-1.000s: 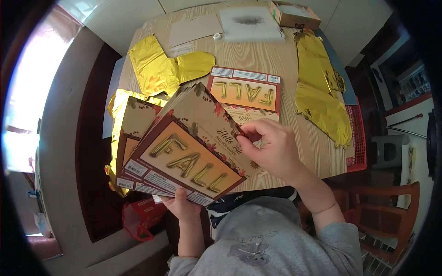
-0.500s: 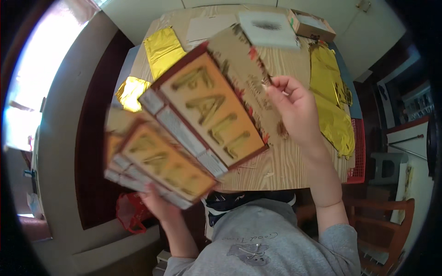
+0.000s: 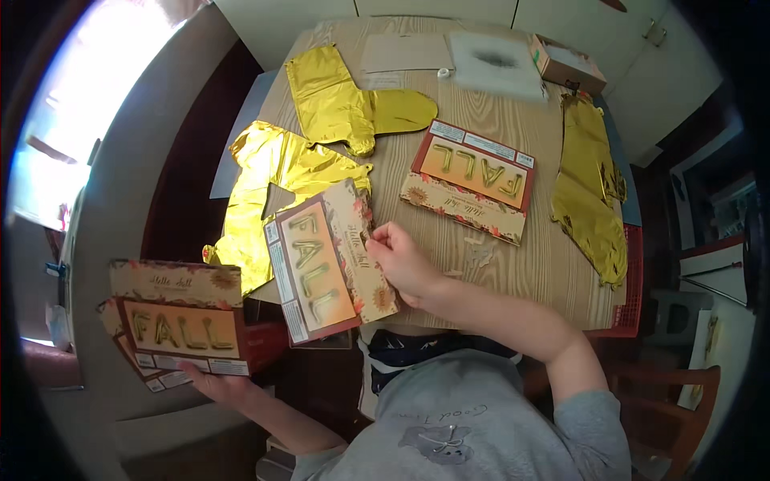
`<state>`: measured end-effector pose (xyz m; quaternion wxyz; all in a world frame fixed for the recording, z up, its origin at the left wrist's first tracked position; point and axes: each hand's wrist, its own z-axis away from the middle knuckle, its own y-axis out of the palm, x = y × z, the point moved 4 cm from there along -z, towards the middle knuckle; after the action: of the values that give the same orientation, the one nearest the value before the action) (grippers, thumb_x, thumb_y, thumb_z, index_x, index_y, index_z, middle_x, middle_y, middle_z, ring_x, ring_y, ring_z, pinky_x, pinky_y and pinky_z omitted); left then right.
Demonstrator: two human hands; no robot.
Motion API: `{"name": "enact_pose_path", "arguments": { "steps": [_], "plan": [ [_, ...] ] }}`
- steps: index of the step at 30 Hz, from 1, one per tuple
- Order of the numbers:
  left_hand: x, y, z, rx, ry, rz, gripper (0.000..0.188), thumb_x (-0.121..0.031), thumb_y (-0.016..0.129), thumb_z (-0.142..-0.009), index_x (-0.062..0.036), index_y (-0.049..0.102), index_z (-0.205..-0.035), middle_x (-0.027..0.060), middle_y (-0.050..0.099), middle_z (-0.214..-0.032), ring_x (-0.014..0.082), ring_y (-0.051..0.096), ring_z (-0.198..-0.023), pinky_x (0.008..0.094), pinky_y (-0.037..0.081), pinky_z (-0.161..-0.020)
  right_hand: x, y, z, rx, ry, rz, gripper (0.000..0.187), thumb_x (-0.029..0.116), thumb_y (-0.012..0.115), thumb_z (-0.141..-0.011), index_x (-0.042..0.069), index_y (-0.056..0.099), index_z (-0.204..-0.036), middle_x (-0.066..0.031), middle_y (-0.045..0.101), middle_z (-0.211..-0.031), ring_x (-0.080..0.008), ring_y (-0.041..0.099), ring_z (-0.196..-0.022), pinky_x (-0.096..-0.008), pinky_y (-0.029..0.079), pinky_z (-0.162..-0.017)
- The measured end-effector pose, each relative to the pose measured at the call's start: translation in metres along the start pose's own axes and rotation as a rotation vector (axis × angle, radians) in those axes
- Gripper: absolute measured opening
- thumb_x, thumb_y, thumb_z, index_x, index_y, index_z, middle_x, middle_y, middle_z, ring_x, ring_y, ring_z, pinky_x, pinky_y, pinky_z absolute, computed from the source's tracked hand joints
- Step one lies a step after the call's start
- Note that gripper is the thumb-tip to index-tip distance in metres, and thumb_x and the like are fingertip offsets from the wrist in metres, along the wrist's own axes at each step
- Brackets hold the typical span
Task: Sorting and inspecting decorative 'FALL' themed greeting cards and other papercraft items at a table.
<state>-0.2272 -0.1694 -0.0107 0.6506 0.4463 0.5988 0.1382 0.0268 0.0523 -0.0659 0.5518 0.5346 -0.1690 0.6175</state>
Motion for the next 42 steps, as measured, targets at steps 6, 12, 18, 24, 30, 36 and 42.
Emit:
{"name": "enact_pose_path", "arguments": {
  "steps": [6, 12, 18, 24, 30, 36, 42],
  "plan": [
    [0.04, 0.034, 0.015, 0.12, -0.222, 0.05, 0.058, -0.026, 0.054, -0.086, -0.0043, 0.027, -0.133, 0.0139, 0.037, -0.132, 0.0301, 0.04, -0.118, 0.0468, 0.037, -0.098, -0.01, 0.002, 0.002, -0.013, 0.044, 0.16, 0.016, 0.009, 0.05, -0.087, 0.002, 0.045, -0.1, -0.0049, 0.049, -0.09, -0.0109, 0.047, -0.081, -0.024, 0.04, -0.071],
    [0.084, 0.056, 0.036, 0.143, -0.127, -0.188, 0.047, -0.015, 0.056, -0.085, -0.0055, 0.036, -0.127, 0.0121, 0.047, -0.122, 0.0243, 0.05, -0.108, 0.0395, 0.044, -0.09, 0.049, -0.019, 0.043, 0.176, -0.254, 0.282, 0.037, 0.009, 0.048, -0.089, 0.0, 0.037, -0.122, -0.0103, 0.045, -0.117, -0.0173, 0.04, -0.114, -0.0304, 0.032, -0.096],
    [0.127, 0.115, 0.067, 0.485, -0.149, 0.0, 0.033, -0.002, 0.06, -0.08, -0.0021, 0.05, -0.112, 0.009, 0.057, -0.107, 0.0179, 0.057, -0.095, 0.0334, 0.045, -0.086, 0.101, -0.049, 0.058, 0.171, -0.687, 0.591, 0.036, 0.013, 0.049, -0.088, 0.0, 0.041, -0.121, -0.0165, 0.052, -0.11, -0.0272, 0.052, -0.104, -0.033, 0.04, -0.086],
    [0.174, 0.116, 0.059, 0.863, -0.018, -0.444, 0.031, -0.014, 0.056, -0.086, -0.0049, 0.049, -0.115, 0.006, 0.053, -0.114, 0.0183, 0.05, -0.105, 0.0352, 0.039, -0.091, 0.106, -0.082, 0.036, 0.04, -0.76, 0.537, 0.027, 0.004, 0.046, -0.087, 0.0, 0.043, -0.114, -0.0153, 0.057, -0.094, -0.0241, 0.057, -0.089, -0.0303, 0.043, -0.077],
    [0.193, 0.127, 0.075, 0.96, -0.138, -0.599, 0.021, -0.002, 0.051, -0.081, 0.0018, 0.055, -0.101, 0.0076, 0.058, -0.1, 0.0153, 0.054, -0.09, 0.0284, 0.043, -0.078, 0.089, -0.109, 0.031, 0.083, -0.715, 0.642, 0.03, 0.0, 0.041, -0.087, 0.001, 0.039, -0.118, -0.0155, 0.055, -0.097, -0.0212, 0.055, -0.092, -0.0293, 0.042, -0.079],
    [0.201, 0.131, 0.073, 0.885, -0.324, -0.619, 0.021, -0.002, 0.059, -0.077, 0.0021, 0.056, -0.098, 0.0079, 0.06, -0.091, 0.0155, 0.056, -0.085, 0.0294, 0.046, -0.071, 0.088, -0.111, 0.025, 0.175, -0.756, 0.344, 0.032, 0.0, 0.04, -0.088, 0.003, 0.038, -0.119, -0.0159, 0.053, -0.104, -0.0211, 0.053, -0.096, -0.0308, 0.041, -0.083],
    [0.204, 0.131, 0.08, 0.815, -0.398, -0.837, 0.022, -0.004, 0.063, -0.076, -0.0009, 0.057, -0.097, 0.0056, 0.06, -0.091, 0.0129, 0.056, -0.083, 0.026, 0.046, -0.07, 0.079, -0.122, 0.025, 0.077, -0.678, 0.74, 0.024, -0.001, 0.041, -0.086, 0.004, 0.041, -0.109, -0.017, 0.052, -0.099, -0.0302, 0.054, -0.093, -0.0335, 0.042, -0.079]
  ]
}}
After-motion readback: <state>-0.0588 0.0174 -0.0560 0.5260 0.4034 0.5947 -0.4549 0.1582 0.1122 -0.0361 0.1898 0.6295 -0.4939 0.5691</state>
